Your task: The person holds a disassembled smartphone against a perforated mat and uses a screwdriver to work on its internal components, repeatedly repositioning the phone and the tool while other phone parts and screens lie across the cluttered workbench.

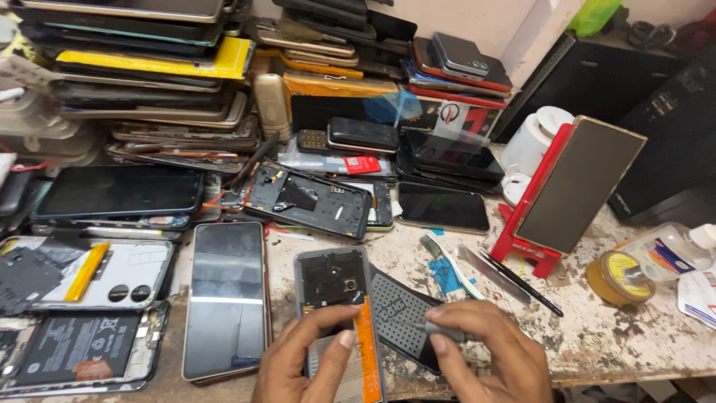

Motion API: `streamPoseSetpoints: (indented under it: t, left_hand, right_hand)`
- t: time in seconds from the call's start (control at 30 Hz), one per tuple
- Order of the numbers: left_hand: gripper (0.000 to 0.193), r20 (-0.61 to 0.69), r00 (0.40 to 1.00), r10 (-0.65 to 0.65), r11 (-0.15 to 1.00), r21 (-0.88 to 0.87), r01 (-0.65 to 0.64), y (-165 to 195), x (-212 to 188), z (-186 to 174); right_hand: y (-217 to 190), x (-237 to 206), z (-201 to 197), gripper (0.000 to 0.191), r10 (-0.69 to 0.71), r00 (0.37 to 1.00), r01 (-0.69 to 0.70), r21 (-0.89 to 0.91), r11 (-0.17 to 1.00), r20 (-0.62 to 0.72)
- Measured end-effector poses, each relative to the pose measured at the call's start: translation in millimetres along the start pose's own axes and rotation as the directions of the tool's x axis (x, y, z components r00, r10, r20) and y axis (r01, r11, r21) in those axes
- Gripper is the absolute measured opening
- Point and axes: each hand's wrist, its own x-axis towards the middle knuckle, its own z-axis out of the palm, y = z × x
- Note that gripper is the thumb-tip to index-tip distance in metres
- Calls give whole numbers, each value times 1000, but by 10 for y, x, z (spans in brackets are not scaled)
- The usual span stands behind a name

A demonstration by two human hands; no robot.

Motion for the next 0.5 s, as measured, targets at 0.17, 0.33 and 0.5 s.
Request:
streamPoseSetpoints:
  t: [0.17,0.33,0.5]
  left_hand:
    - [19,68,991,112,993,-39,-109,31,-12,-48]
    - [17,103,989,110,993,-55,-105,44,-22,-85]
    - [14,106,992,65,997,-52,-60,30,-19,-70]
  right_hand:
    - [-73,-75,187,23,-81,988,105,196,975,-129]
    - [-144,-165,259,22,34,992,-6,218,976,-125]
    - [-166,-167,267,22,20,994,-1,162,987,-111]
